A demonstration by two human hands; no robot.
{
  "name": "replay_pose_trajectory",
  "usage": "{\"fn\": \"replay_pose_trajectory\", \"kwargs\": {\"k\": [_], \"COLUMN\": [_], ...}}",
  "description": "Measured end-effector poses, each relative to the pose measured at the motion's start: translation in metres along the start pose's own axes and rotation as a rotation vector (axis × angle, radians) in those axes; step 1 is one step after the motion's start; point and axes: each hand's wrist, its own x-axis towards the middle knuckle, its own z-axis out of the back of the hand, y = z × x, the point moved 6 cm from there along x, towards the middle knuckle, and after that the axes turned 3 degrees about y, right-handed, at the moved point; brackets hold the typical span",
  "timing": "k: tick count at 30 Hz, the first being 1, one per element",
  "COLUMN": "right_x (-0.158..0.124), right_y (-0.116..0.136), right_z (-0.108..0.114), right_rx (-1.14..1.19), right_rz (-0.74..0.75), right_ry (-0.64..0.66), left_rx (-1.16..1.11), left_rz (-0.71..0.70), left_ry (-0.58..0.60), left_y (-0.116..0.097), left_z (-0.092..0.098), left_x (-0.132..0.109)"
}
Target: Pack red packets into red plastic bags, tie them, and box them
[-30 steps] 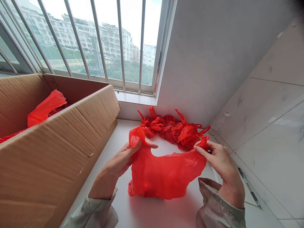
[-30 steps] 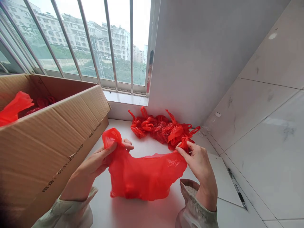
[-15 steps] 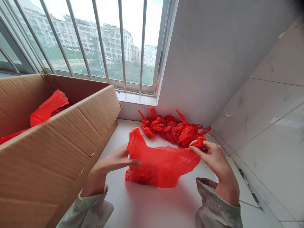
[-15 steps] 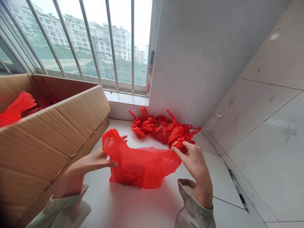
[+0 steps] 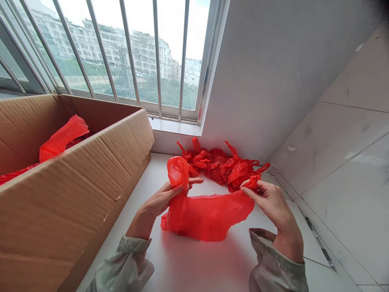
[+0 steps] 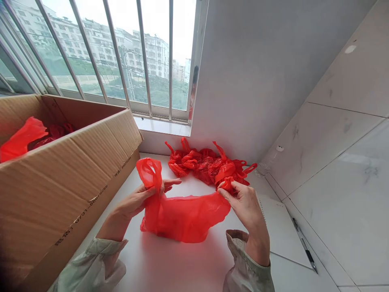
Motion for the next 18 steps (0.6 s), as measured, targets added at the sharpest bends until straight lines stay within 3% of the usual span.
{"fn": "replay_pose_trajectory", "kwargs": {"k": [6,9,13,18], "right_x": [0.001,0.000,-0.002,-0.004], "right_y": [-0.006,-0.009,-0.007,0.008], "right_z": [0.001,0.000,0.003,0.002], "right_rx": [0.029,0.059,0.076,0.055], "right_rz": [-0.026,-0.058,-0.050,0.051], "right_ry": [-0.020,-0.010,-0.046,-0.044], "left_rx": [-0.508,-0.611,-0.499,-0.180], "left_rz": [-0.125,-0.119,-0.062,0.099], "left_ry": [-0.172,-0.204,-0.260,-0.383], "left_y": [0.002,-0.003,-0.012,-0.007], "left_z": [-0.011,-0.017,-0.022,-0.026], "left_x": [0.008,0.008,0.004,0.004]}}
